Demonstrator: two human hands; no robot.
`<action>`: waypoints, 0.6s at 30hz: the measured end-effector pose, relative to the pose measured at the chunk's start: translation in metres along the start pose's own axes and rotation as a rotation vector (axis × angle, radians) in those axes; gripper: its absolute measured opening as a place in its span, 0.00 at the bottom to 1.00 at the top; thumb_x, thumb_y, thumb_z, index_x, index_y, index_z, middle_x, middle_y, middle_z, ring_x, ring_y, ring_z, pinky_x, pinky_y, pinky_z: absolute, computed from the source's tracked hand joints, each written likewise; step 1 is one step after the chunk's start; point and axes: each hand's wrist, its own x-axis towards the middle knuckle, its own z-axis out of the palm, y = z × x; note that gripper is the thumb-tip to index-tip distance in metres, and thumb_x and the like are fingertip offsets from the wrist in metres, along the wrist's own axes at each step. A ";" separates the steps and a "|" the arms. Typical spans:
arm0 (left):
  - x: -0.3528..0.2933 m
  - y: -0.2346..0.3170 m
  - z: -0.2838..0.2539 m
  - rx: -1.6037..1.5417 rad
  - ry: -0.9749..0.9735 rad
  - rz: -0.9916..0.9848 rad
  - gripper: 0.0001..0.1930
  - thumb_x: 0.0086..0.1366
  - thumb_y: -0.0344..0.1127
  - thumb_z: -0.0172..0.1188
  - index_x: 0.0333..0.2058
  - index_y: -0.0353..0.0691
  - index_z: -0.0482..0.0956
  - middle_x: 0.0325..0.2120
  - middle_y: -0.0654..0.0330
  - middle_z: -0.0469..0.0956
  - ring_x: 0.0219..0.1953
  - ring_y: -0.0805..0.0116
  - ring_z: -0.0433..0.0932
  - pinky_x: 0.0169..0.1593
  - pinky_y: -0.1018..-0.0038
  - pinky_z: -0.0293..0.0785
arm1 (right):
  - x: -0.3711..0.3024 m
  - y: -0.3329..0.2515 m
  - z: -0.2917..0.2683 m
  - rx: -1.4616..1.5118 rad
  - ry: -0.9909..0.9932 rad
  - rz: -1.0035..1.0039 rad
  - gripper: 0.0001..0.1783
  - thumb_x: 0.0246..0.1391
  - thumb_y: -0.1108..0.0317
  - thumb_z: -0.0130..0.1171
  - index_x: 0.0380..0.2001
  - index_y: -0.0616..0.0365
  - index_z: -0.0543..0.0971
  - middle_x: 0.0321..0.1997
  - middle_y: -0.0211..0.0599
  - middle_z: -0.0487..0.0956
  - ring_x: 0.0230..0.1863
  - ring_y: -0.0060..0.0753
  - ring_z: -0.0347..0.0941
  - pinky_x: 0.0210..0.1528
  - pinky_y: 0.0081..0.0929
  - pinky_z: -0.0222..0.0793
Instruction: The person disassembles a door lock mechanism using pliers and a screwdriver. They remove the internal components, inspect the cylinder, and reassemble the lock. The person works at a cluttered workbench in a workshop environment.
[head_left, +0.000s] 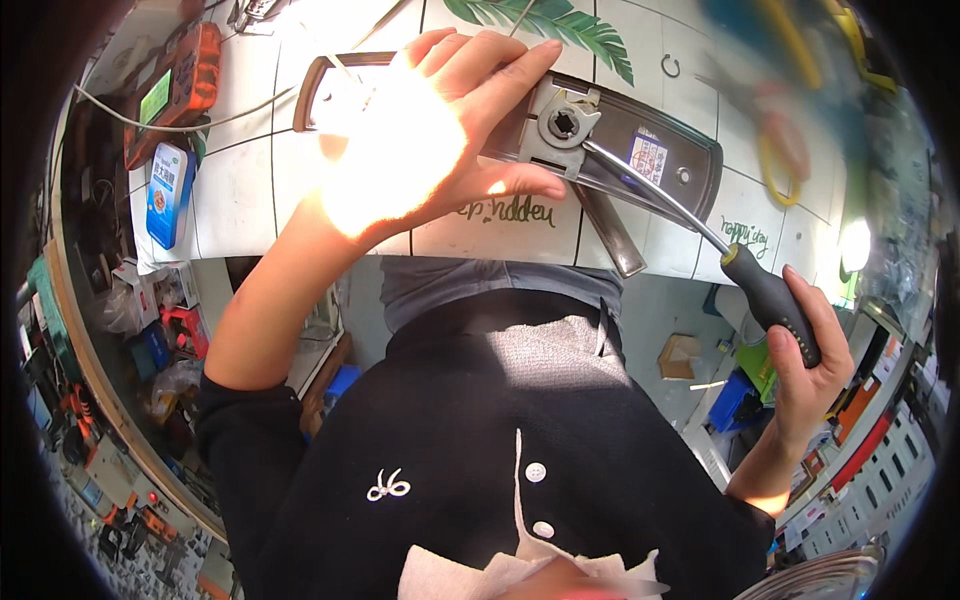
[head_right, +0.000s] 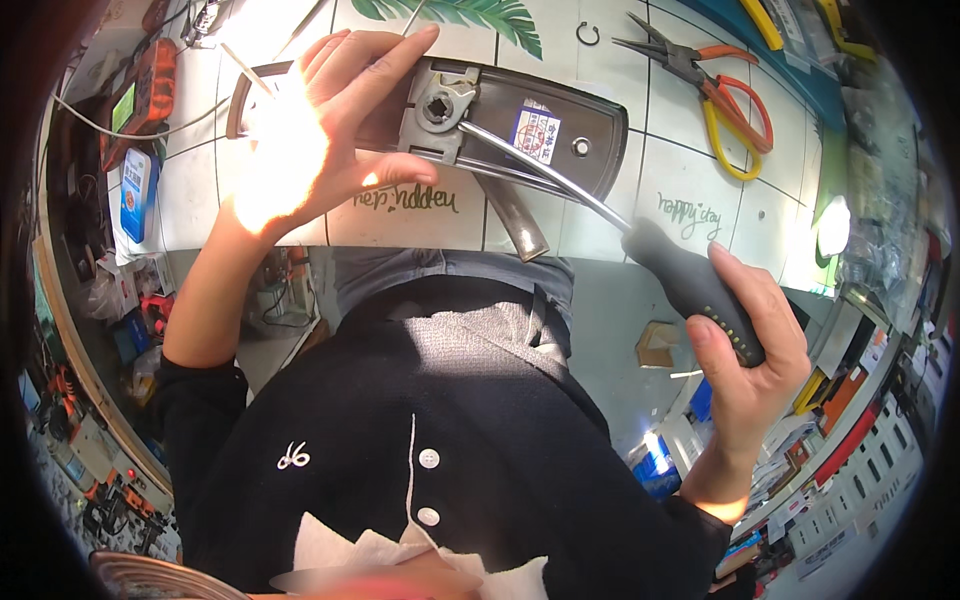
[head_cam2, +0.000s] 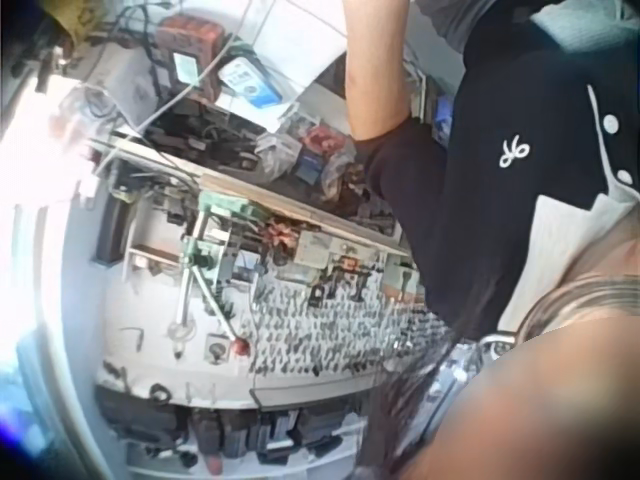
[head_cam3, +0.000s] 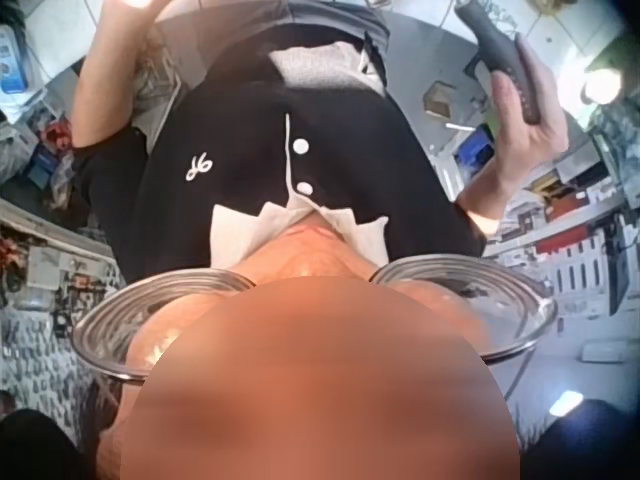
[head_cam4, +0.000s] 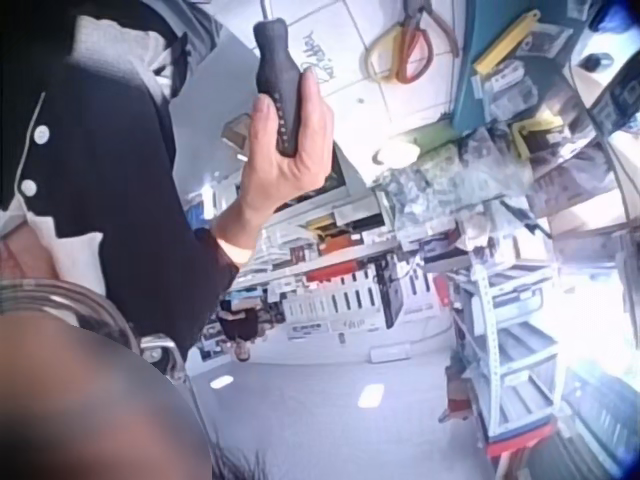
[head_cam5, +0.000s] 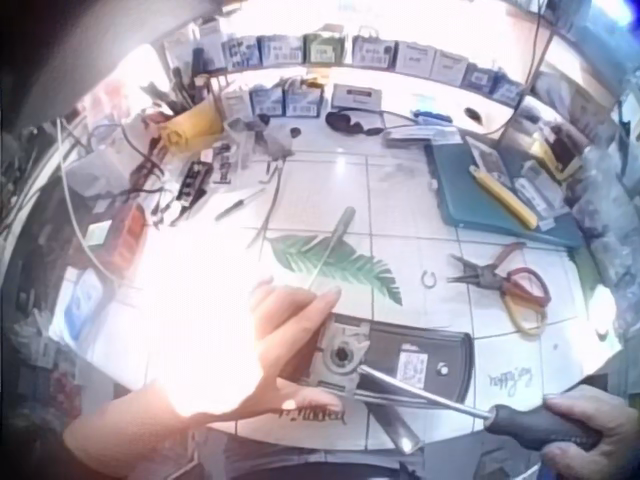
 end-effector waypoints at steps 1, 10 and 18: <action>0.001 0.000 -0.001 -0.015 -0.022 -0.013 0.45 0.46 0.64 0.66 0.57 0.38 0.73 0.44 0.58 0.75 0.47 0.59 0.74 0.59 0.62 0.63 | -0.001 -0.002 0.001 -0.016 0.014 -0.012 0.25 0.45 0.65 0.66 0.47 0.66 0.81 0.38 0.43 0.80 0.41 0.32 0.76 0.48 0.23 0.68; 0.006 0.004 -0.011 -0.109 -0.123 0.004 0.35 0.49 0.58 0.67 0.55 0.49 0.78 0.44 0.57 0.74 0.44 0.60 0.73 0.52 0.64 0.66 | -0.004 -0.018 0.000 -0.155 -0.081 -0.025 0.26 0.46 0.66 0.65 0.50 0.67 0.79 0.34 0.41 0.79 0.36 0.31 0.75 0.43 0.23 0.67; 0.008 0.003 -0.012 -0.182 -0.124 -0.007 0.30 0.48 0.51 0.71 0.51 0.50 0.81 0.45 0.56 0.75 0.42 0.63 0.74 0.51 0.66 0.65 | -0.003 -0.002 0.016 -0.067 -0.075 -0.030 0.29 0.40 0.70 0.70 0.49 0.67 0.79 0.33 0.39 0.79 0.33 0.28 0.74 0.40 0.21 0.67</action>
